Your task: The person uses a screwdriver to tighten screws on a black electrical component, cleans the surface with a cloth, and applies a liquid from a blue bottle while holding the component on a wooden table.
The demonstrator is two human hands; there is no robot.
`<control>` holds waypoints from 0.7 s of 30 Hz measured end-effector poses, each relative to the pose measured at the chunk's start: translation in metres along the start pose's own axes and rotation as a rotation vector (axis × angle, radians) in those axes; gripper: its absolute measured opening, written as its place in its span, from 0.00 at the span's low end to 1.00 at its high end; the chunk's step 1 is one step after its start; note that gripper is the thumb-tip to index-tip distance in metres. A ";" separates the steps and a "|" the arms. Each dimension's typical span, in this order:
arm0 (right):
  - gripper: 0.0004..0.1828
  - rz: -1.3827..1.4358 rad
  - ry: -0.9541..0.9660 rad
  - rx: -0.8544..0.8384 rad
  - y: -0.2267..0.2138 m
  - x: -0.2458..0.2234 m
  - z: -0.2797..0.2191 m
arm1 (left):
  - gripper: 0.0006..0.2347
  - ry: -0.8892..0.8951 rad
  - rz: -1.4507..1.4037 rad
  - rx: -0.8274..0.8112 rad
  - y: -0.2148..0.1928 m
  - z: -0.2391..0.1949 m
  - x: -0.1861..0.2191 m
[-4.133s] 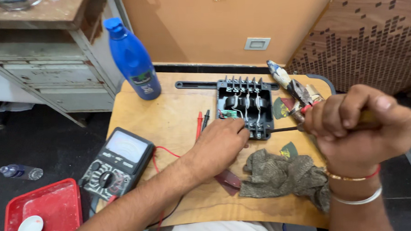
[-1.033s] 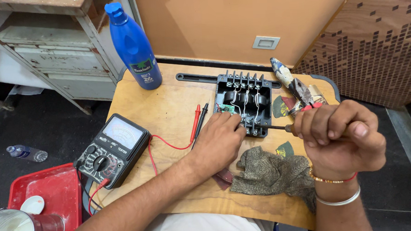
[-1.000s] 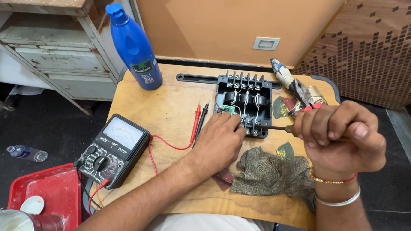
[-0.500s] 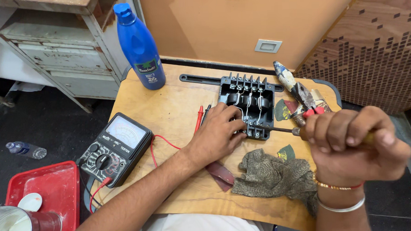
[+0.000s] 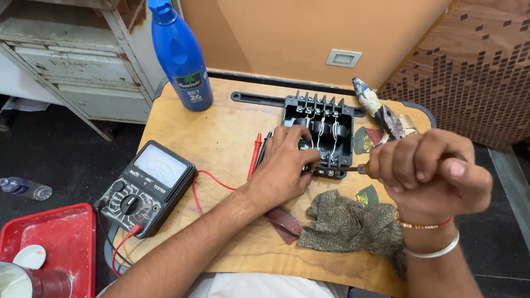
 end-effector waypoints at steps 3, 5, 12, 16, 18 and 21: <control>0.15 -0.005 0.056 -0.023 0.002 0.001 0.006 | 0.08 -0.024 -0.002 -0.026 0.000 0.001 -0.002; 0.16 -0.060 0.089 -0.073 0.003 -0.001 0.012 | 0.08 -0.014 -0.008 -0.036 0.000 0.002 -0.003; 0.17 -0.104 0.042 -0.157 -0.003 -0.012 0.019 | 0.07 0.112 0.034 0.007 -0.001 -0.008 0.000; 0.17 -0.115 0.033 -0.129 -0.004 -0.010 0.016 | 0.09 0.250 0.126 0.040 -0.002 -0.014 0.010; 0.17 -0.129 0.035 -0.131 -0.003 -0.009 0.016 | 0.07 0.278 0.184 0.041 0.001 -0.016 0.013; 0.17 -0.139 0.044 -0.144 -0.001 -0.011 0.015 | 0.07 0.317 0.241 0.057 0.002 -0.017 0.016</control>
Point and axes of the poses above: each hand's wrist, its own z-axis towards the middle knuckle, its own y-axis out of the palm, x = y × z, the point moved 6 cm from there along z, towards the middle knuckle, and after that the axes turned 10 degrees about -z, right-handed, at the moved point
